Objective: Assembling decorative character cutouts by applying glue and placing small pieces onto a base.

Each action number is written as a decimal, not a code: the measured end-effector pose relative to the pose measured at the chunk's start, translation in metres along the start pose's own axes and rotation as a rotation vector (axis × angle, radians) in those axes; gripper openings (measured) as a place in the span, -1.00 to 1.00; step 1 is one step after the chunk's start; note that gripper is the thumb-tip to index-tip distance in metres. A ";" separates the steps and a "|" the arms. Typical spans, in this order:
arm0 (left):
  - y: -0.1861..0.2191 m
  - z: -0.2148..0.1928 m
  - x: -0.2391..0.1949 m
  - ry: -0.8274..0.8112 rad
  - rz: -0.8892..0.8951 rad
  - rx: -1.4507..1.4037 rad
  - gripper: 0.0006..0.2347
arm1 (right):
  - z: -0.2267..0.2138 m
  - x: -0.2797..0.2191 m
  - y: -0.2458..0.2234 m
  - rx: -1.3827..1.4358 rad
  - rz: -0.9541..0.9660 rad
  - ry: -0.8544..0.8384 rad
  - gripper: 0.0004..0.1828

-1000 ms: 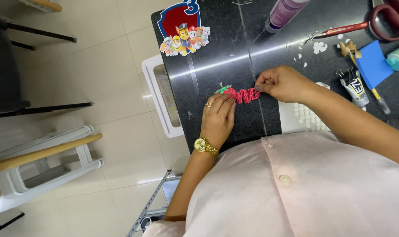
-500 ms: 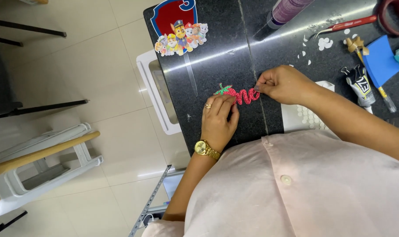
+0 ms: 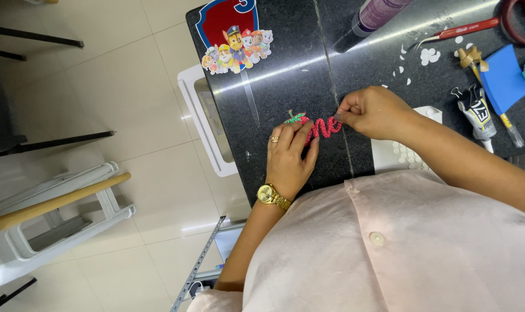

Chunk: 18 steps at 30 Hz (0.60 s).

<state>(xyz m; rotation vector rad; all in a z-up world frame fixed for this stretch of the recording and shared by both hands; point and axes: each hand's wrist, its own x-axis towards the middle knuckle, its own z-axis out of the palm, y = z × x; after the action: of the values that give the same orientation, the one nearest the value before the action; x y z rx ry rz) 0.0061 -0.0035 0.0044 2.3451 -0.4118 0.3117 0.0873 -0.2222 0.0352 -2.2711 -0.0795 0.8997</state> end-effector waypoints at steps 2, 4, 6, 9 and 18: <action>0.000 0.001 0.000 -0.008 -0.004 0.005 -0.78 | 0.000 -0.001 0.001 -0.001 -0.001 -0.001 -0.86; -0.001 0.001 0.000 -0.014 -0.007 0.010 -0.78 | 0.000 -0.001 0.001 -0.003 -0.004 -0.002 -0.86; -0.002 0.002 -0.002 -0.020 -0.011 0.023 -0.78 | 0.001 -0.001 0.001 0.003 -0.012 0.009 -0.86; -0.003 0.004 -0.002 -0.023 -0.010 0.027 -0.77 | 0.001 0.000 0.001 -0.007 -0.014 0.009 -0.86; -0.004 0.004 -0.002 -0.022 -0.004 0.028 -0.76 | 0.004 -0.001 0.002 0.002 -0.009 0.033 -0.86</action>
<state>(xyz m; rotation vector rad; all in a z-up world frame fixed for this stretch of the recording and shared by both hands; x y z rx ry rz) 0.0058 -0.0033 -0.0021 2.3780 -0.4155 0.2913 0.0836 -0.2219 0.0330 -2.2808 -0.0743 0.8564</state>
